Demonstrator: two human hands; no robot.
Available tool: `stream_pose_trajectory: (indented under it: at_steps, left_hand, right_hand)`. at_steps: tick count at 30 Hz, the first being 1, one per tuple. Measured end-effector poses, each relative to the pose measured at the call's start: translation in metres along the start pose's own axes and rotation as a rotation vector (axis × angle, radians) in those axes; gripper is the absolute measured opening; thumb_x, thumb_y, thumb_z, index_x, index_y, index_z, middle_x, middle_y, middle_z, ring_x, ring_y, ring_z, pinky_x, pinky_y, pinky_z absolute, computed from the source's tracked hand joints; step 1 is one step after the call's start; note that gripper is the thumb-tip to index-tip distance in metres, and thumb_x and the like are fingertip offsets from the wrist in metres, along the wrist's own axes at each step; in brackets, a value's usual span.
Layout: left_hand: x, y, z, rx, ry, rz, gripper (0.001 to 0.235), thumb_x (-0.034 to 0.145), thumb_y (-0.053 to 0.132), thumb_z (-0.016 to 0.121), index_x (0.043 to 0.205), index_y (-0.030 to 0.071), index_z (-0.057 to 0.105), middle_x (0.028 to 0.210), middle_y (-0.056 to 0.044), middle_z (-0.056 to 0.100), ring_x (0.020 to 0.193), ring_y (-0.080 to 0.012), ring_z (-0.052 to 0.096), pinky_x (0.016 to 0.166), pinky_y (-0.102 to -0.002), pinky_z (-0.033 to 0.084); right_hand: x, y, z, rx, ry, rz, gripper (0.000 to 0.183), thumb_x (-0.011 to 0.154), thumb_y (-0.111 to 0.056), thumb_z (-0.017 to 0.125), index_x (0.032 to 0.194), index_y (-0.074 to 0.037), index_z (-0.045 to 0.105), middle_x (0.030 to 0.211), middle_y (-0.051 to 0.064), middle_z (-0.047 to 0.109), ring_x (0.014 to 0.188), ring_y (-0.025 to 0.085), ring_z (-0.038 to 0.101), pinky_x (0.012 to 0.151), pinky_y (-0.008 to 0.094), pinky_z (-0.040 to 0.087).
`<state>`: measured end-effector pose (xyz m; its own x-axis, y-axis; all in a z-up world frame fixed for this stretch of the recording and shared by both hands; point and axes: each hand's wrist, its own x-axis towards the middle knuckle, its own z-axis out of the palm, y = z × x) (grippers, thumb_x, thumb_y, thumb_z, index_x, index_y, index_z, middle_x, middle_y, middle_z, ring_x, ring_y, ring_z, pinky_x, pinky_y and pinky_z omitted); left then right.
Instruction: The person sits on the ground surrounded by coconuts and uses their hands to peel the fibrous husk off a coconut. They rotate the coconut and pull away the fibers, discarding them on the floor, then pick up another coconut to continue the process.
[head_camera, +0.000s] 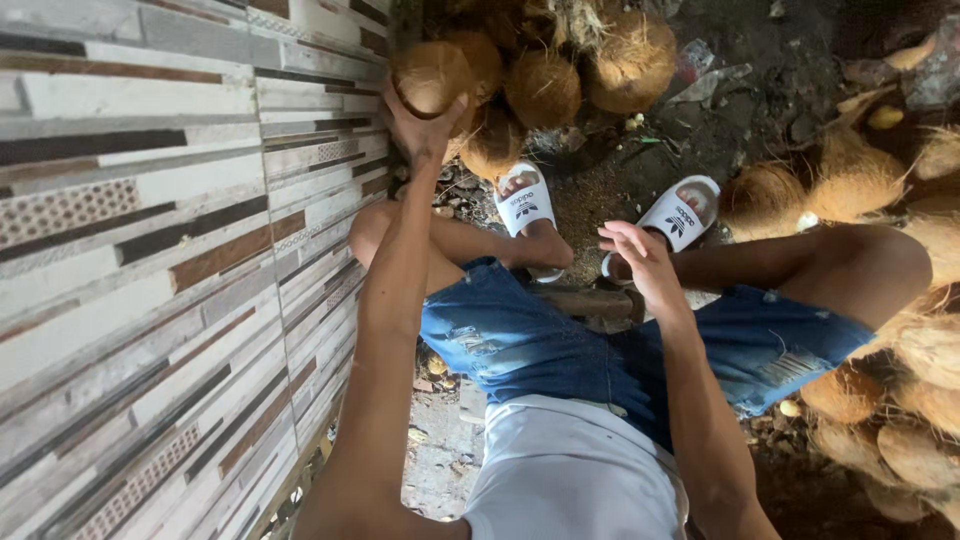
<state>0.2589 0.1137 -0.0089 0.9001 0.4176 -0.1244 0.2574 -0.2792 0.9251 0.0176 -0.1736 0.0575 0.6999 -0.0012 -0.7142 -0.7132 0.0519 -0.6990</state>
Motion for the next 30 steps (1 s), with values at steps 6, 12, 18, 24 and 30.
stream_pose_trajectory:
  at_steps: [6,12,18,24,30]
  left_hand:
    - [-0.011,-0.01,-0.003,0.536,-0.31,0.237,0.121,0.06,0.064,0.096,0.152,0.034,0.023,0.159,-0.018,0.02,0.137,-0.0464,0.044,0.101,-0.063,0.052]
    - [-0.015,-0.014,0.007,0.752,-0.48,0.471,0.125,0.064,0.061,0.097,0.156,0.032,0.018,0.162,-0.013,0.012,0.141,-0.0457,0.037,0.08,-0.056,0.062]
    - [-0.038,-0.013,0.045,1.273,-0.676,0.541,0.13,0.068,0.096,0.065,0.162,0.03,0.003,0.158,-0.029,-0.006,0.143,-0.0538,0.002,0.116,-0.067,0.026]
    - [-0.043,0.007,0.048,1.361,-0.737,0.457,0.129,0.071,0.084,0.071,0.163,0.026,0.003,0.158,-0.027,-0.015,0.147,-0.0505,-0.007,0.118,-0.069,0.005]
    - [-0.053,0.021,0.035,1.227,-0.689,0.462,0.125,0.082,0.07,0.084,0.163,0.024,0.0,0.16,-0.025,-0.015,0.149,-0.0504,-0.002,0.116,-0.07,0.018]
  right_hand:
    - [0.0,-0.011,0.006,-0.015,0.006,0.09,0.064,0.089,-0.05,0.053,0.136,-0.006,0.055,0.136,0.016,0.06,0.121,0.024,0.061,0.102,0.037,0.042]
    - [0.001,0.001,0.002,-0.07,0.016,0.029,0.053,0.093,-0.043,0.053,0.133,-0.009,0.058,0.132,0.012,0.064,0.126,0.02,0.057,0.106,0.036,0.038]
    - [0.0,-0.018,0.009,-0.044,-0.019,0.124,0.064,0.09,-0.05,0.048,0.137,-0.008,0.054,0.137,0.014,0.061,0.131,0.025,0.054,0.106,0.04,0.039]
    - [0.009,0.002,0.004,0.077,-0.047,0.01,0.063,0.091,-0.047,0.053,0.137,-0.004,0.053,0.136,0.02,0.06,0.121,0.03,0.063,0.102,0.038,0.044]
    - [-0.005,-0.017,0.001,0.017,-0.058,0.109,0.068,0.089,-0.051,0.05,0.14,-0.006,0.049,0.141,0.015,0.057,0.127,0.027,0.059,0.105,0.042,0.042]
